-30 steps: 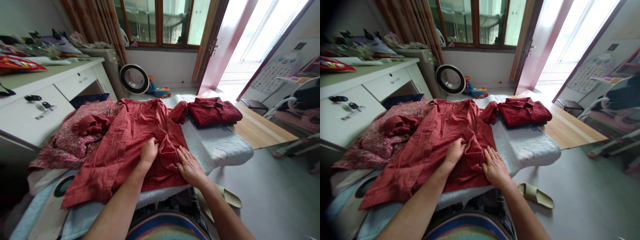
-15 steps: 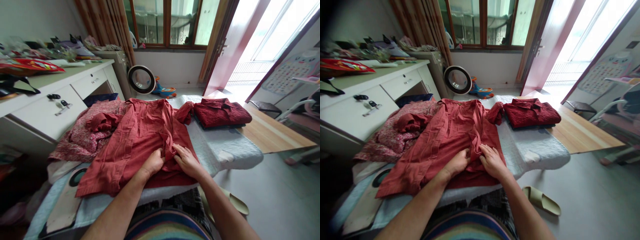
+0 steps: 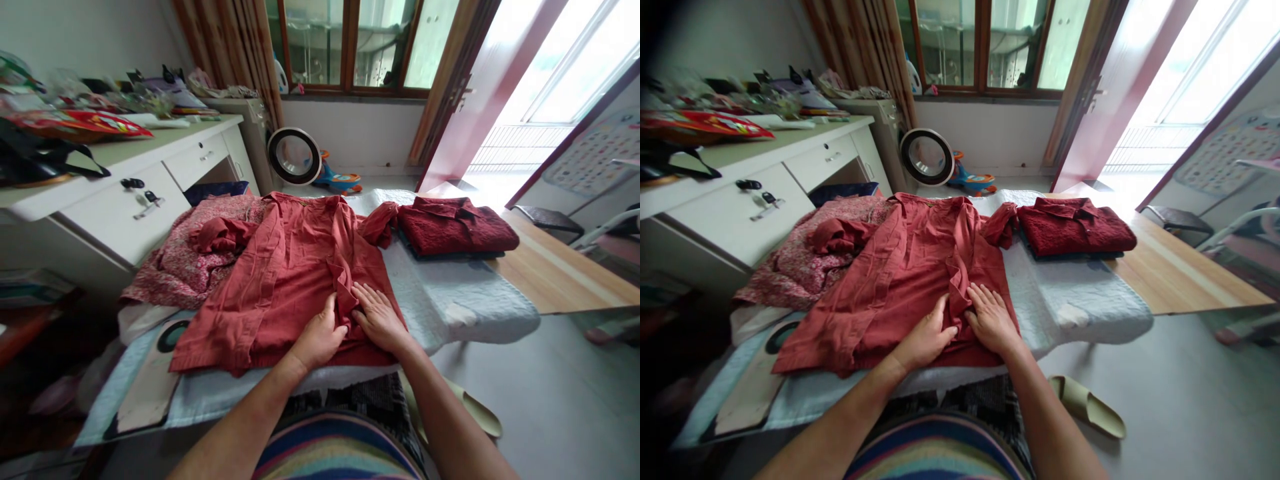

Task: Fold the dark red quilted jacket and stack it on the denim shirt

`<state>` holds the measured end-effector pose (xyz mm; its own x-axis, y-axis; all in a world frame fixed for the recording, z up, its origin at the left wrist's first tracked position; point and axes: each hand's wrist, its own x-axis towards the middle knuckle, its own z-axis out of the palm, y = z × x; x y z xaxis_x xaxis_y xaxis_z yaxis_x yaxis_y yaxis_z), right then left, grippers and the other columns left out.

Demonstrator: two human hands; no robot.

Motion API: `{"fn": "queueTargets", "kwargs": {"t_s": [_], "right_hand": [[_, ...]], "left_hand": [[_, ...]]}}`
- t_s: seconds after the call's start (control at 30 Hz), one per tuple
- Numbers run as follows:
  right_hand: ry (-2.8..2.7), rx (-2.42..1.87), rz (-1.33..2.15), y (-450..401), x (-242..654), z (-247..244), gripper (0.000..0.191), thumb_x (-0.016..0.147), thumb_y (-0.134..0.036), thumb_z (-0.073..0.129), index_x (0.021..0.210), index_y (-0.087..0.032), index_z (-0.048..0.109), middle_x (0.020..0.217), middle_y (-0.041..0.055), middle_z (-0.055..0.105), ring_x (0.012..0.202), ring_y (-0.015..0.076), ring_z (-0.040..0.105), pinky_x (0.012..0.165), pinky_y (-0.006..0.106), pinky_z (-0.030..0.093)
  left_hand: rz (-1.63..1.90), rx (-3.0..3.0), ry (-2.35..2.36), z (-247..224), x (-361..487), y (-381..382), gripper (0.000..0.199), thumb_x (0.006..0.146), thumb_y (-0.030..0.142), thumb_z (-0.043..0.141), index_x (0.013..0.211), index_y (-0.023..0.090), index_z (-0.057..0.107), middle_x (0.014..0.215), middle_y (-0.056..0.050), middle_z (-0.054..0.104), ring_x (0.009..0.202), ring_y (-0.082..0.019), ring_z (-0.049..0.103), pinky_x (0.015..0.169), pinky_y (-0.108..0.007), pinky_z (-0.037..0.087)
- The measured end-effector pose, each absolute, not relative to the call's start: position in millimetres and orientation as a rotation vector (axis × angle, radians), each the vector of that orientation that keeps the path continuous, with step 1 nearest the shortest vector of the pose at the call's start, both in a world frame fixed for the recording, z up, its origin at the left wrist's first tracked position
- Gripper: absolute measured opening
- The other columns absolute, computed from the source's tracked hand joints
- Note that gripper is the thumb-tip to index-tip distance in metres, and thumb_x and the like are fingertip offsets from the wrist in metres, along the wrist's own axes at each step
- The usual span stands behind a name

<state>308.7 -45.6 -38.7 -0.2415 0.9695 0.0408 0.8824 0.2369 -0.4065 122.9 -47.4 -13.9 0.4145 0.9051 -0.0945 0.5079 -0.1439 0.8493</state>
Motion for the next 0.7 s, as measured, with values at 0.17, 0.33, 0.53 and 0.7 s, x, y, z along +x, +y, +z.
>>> {"fn": "queueTargets", "kwargs": {"t_s": [0.17,0.33,0.53,0.7], "right_hand": [[-2.222,-1.686,0.453,-43,314,-44,0.054,0.095,-0.03,0.04,0.148,-0.021,0.037,0.155,0.0031,0.035,0.145,0.0204,0.024,0.118,0.044,0.019],[-2.198,-1.662,0.446,-42,316,-47,0.052,0.095,-0.03,0.041,0.146,-0.022,0.04,0.153,0.0048,0.038,0.144,0.022,0.028,0.117,0.045,0.021],[-2.177,-1.63,0.432,-43,316,-45,0.049,0.095,-0.03,0.044,0.143,-0.021,0.046,0.15,0.007,0.042,0.142,0.0231,0.031,0.117,0.045,0.024],[-2.171,-1.629,0.42,-43,316,-47,0.049,0.094,-0.029,0.045,0.142,-0.021,0.046,0.151,0.0065,0.042,0.142,0.0241,0.03,0.116,0.046,0.025]], "left_hand": [[0.508,1.935,1.228,-18,110,-50,0.063,0.084,0.017,0.051,0.143,0.014,0.031,0.135,-0.015,0.058,0.124,-0.023,0.055,0.105,-0.034,0.041],[0.123,2.169,1.518,-15,110,-56,0.044,0.089,0.021,0.046,0.133,0.016,0.044,0.102,-0.014,0.072,0.099,-0.028,0.069,0.085,-0.036,0.051],[-0.055,2.317,1.563,-11,110,-56,0.034,0.09,0.021,0.041,0.122,0.018,0.052,0.099,-0.014,0.073,0.094,-0.029,0.07,0.081,-0.036,0.051],[-0.023,2.291,1.571,-13,106,-58,0.027,0.09,0.022,0.043,0.115,0.022,0.054,0.1,-0.009,0.073,0.095,-0.026,0.07,0.082,-0.034,0.05]]}}
